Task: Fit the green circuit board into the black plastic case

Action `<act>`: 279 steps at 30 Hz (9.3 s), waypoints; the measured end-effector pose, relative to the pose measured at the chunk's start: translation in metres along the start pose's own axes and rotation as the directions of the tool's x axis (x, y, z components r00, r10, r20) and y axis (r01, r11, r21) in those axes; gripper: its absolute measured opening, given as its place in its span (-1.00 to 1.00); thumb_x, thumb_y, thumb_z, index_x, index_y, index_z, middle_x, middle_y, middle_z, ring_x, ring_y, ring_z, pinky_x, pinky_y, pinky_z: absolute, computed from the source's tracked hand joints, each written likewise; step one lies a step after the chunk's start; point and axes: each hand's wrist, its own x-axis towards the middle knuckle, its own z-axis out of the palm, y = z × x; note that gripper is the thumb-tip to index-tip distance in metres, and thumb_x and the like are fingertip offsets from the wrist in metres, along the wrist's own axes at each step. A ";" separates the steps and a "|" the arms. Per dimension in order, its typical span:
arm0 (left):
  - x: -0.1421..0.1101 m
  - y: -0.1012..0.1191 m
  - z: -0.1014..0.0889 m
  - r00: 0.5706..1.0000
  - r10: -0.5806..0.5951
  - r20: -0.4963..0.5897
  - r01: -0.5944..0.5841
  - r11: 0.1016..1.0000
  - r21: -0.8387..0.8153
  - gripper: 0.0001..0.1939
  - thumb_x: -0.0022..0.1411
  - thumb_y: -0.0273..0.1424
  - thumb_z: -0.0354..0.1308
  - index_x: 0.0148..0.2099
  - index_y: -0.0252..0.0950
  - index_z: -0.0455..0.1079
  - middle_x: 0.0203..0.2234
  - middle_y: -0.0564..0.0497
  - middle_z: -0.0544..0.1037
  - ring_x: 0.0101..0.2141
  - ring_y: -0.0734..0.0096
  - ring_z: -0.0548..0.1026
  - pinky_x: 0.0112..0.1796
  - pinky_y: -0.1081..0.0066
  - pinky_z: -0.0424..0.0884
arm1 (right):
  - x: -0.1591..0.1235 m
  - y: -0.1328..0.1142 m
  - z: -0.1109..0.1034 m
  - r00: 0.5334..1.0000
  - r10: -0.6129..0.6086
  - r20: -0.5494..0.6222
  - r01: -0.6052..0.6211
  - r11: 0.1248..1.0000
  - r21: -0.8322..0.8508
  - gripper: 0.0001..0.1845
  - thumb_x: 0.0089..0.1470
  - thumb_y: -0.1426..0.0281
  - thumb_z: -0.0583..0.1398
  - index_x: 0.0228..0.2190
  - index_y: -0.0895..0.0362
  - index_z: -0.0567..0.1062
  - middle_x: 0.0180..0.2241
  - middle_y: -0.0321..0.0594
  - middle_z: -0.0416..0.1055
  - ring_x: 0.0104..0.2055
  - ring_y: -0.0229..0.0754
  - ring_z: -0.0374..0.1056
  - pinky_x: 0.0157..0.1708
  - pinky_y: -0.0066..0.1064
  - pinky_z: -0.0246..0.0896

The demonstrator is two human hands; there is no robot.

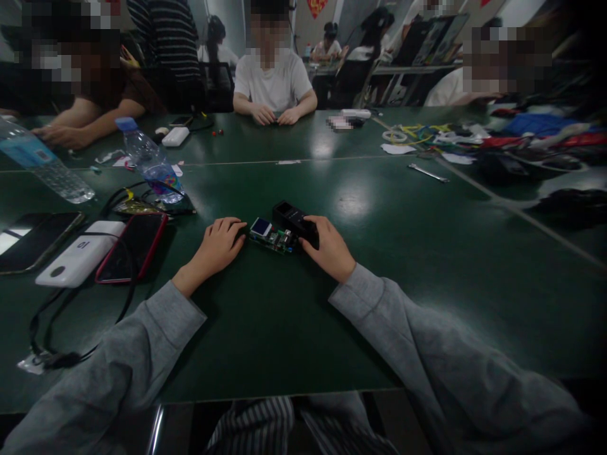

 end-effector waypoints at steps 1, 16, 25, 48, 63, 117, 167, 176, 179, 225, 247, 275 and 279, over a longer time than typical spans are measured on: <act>0.000 0.000 0.000 1.000 0.002 0.002 -0.002 1.000 0.000 -0.59 0.46 -0.25 -0.10 0.26 -0.21 0.26 0.18 -0.16 0.34 0.16 0.02 0.28 0.11 -0.04 0.27 | 0.000 0.000 0.000 1.000 0.001 0.001 -0.001 1.000 0.001 -0.51 0.11 0.37 0.21 0.09 0.07 0.33 0.03 0.01 0.38 0.07 0.15 0.39 0.03 0.15 0.38; 0.000 0.002 -0.001 1.000 0.001 0.000 -0.001 1.000 0.024 -0.60 0.45 -0.26 -0.11 0.25 -0.21 0.26 0.18 -0.17 0.35 0.16 0.02 0.28 0.08 -0.01 0.28 | 0.000 0.002 0.001 0.999 -0.031 0.023 0.031 0.999 -0.008 -0.51 0.11 0.36 0.21 0.09 0.06 0.33 0.01 -0.01 0.40 0.06 0.12 0.39 0.05 0.13 0.37; 0.001 0.002 -0.001 1.000 -0.006 0.014 0.006 1.000 0.018 -0.59 0.46 -0.26 -0.11 0.26 -0.24 0.26 0.18 -0.18 0.35 0.16 0.01 0.27 0.09 -0.03 0.27 | 0.000 0.002 0.000 0.999 -0.038 0.037 0.039 0.999 -0.014 -0.51 0.12 0.37 0.21 0.09 0.12 0.32 0.03 0.04 0.39 0.08 0.13 0.37 0.06 0.12 0.37; 0.000 0.002 0.000 1.000 0.001 0.000 -0.001 0.999 0.033 -0.60 0.46 -0.26 -0.11 0.25 -0.23 0.26 0.18 -0.17 0.35 0.16 0.03 0.28 0.08 -0.01 0.28 | 0.001 -0.001 -0.002 0.998 -0.028 0.058 0.029 0.999 -0.031 -0.51 0.13 0.37 0.20 0.09 0.13 0.30 0.02 0.05 0.39 0.07 0.13 0.36 0.07 0.09 0.35; 0.001 0.001 -0.001 1.000 -0.001 0.008 0.001 1.000 0.030 -0.59 0.46 -0.25 -0.10 0.25 -0.24 0.26 0.18 -0.17 0.35 0.16 0.02 0.28 0.09 -0.02 0.29 | 0.001 0.000 -0.002 0.998 -0.036 0.052 0.038 0.999 -0.029 -0.52 0.14 0.36 0.19 0.10 0.11 0.29 0.04 0.04 0.38 0.08 0.13 0.36 0.08 0.10 0.35; 0.000 0.001 -0.001 1.000 -0.002 0.007 0.002 1.000 0.013 -0.59 0.46 -0.25 -0.10 0.26 -0.21 0.26 0.17 -0.17 0.35 0.16 0.02 0.28 0.08 -0.04 0.28 | 0.001 0.002 -0.001 0.997 -0.025 0.066 0.026 0.999 -0.021 -0.50 0.13 0.36 0.19 0.11 0.08 0.29 0.05 0.03 0.38 0.10 0.13 0.36 0.08 0.13 0.35; 0.001 0.002 -0.001 1.000 -0.007 0.013 0.007 1.000 0.012 -0.59 0.46 -0.26 -0.10 0.26 -0.23 0.26 0.18 -0.17 0.34 0.17 0.01 0.27 0.09 -0.03 0.27 | 0.002 -0.001 -0.003 0.994 -0.049 -0.102 0.056 0.996 0.064 -0.53 0.14 0.32 0.21 0.08 0.09 0.32 0.01 0.00 0.40 0.05 0.10 0.39 0.00 0.06 0.40; 0.000 0.004 -0.004 1.000 0.005 0.024 -0.006 1.000 0.018 -0.58 0.47 -0.26 -0.13 0.26 -0.25 0.25 0.18 -0.18 0.34 0.17 0.02 0.27 0.09 -0.03 0.27 | 0.000 -0.013 -0.006 0.970 -0.167 -0.179 0.198 0.965 0.173 -0.49 0.15 0.26 0.26 0.10 0.05 0.31 -0.02 -0.07 0.40 -0.03 -0.01 0.42 -0.05 -0.06 0.44; 0.000 0.004 -0.003 1.000 -0.003 0.006 0.003 1.000 0.029 -0.58 0.47 -0.25 -0.12 0.26 -0.25 0.26 0.17 -0.18 0.36 0.15 0.01 0.28 0.09 -0.02 0.28 | -0.002 -0.017 -0.007 0.958 -0.228 -0.172 0.257 0.950 0.176 -0.48 0.14 0.28 0.27 0.10 0.05 0.31 -0.03 -0.08 0.40 -0.04 -0.03 0.42 -0.06 -0.10 0.45; 0.001 0.004 0.000 1.000 -0.016 0.003 0.016 0.999 0.045 -0.62 0.45 -0.25 -0.11 0.19 -0.24 0.30 0.17 -0.19 0.35 0.15 -0.02 0.28 0.07 -0.03 0.29 | -0.004 -0.022 -0.007 0.932 -0.350 0.096 0.345 0.936 0.066 -0.46 0.24 0.35 0.16 0.22 -0.06 0.24 -0.02 -0.07 0.30 -0.02 -0.02 0.33 -0.05 -0.08 0.40; 0.001 0.004 -0.002 1.000 -0.006 0.005 0.006 1.000 0.024 -0.59 0.46 -0.25 -0.12 0.24 -0.24 0.27 0.17 -0.18 0.35 0.16 0.00 0.28 0.08 -0.02 0.27 | -0.004 -0.020 -0.007 0.960 -0.244 0.134 0.250 0.968 -0.026 -0.48 0.21 0.32 0.16 0.19 -0.02 0.26 -0.05 -0.07 0.31 -0.11 -0.04 0.37 -0.17 -0.15 0.43; 0.001 0.003 -0.001 1.000 -0.007 0.009 0.007 1.000 0.030 -0.57 0.46 -0.23 -0.12 0.25 -0.26 0.28 0.18 -0.19 0.35 0.17 0.00 0.27 0.09 -0.03 0.27 | -0.002 -0.019 -0.009 0.971 -0.199 0.136 0.201 0.980 0.001 -0.50 0.19 0.31 0.16 0.16 0.00 0.27 -0.05 -0.07 0.32 -0.10 -0.03 0.39 -0.17 -0.14 0.43; 0.001 0.003 -0.002 1.000 -0.011 0.017 0.010 0.999 0.034 -0.57 0.46 -0.24 -0.12 0.26 -0.26 0.27 0.18 -0.18 0.34 0.17 0.00 0.27 0.09 -0.02 0.27 | -0.002 -0.021 -0.010 0.973 -0.175 0.153 0.179 0.984 -0.009 -0.50 0.20 0.30 0.16 0.16 0.02 0.27 -0.06 -0.07 0.32 -0.12 -0.04 0.39 -0.19 -0.16 0.42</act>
